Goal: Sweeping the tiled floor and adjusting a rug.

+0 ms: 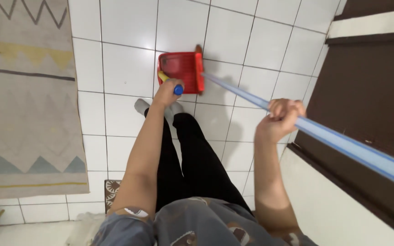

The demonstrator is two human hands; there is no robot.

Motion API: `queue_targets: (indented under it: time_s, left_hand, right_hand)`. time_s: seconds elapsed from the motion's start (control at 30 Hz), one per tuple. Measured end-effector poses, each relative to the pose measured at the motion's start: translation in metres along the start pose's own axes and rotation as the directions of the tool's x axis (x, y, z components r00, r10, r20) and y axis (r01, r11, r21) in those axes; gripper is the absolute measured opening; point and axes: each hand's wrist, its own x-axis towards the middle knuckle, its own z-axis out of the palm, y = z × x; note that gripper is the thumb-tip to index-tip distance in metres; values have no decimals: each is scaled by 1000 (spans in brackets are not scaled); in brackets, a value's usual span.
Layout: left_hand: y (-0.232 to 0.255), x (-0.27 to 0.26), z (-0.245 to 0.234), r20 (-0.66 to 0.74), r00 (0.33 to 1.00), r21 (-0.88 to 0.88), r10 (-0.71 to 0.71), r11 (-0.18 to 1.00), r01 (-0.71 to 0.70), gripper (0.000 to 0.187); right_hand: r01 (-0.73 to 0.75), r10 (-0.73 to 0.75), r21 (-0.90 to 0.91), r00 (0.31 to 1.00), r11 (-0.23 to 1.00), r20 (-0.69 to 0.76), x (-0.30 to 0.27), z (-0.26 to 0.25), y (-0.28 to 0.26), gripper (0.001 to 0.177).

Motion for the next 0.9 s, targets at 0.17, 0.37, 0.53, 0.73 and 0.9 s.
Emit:
queue_targets:
  time_s: [0.17, 0.37, 0.53, 0.73, 0.9]
  left_hand:
    - [-1, 0, -14, 3, 999, -26, -34, 999, 34, 26]
    - [-3, -23, -59, -36, 990, -60, -134, 990, 131, 20]
    - [-9, -52, -86, -72, 973, -77, -220, 974, 215, 20]
    - [-33, -71, -84, -153, 961, -109, -229, 971, 214, 21]
    - [-51, -53, -66, -238, 962, -36, -135, 991, 130, 25]
  right_hand:
    - [62, -65, 27, 992, 998, 107, 3, -5, -11, 28]
    - [322, -305, -53, 931, 945, 201, 62, -26, -30, 42]
    - [377, -341, -146, 913, 915, 225, 86, -20, 24, 41]
    - [188, -163, -147, 972, 971, 167, 69, 2, 62, 37]
    - [53, -50, -6, 959, 999, 279, -20, 79, 48, 39]
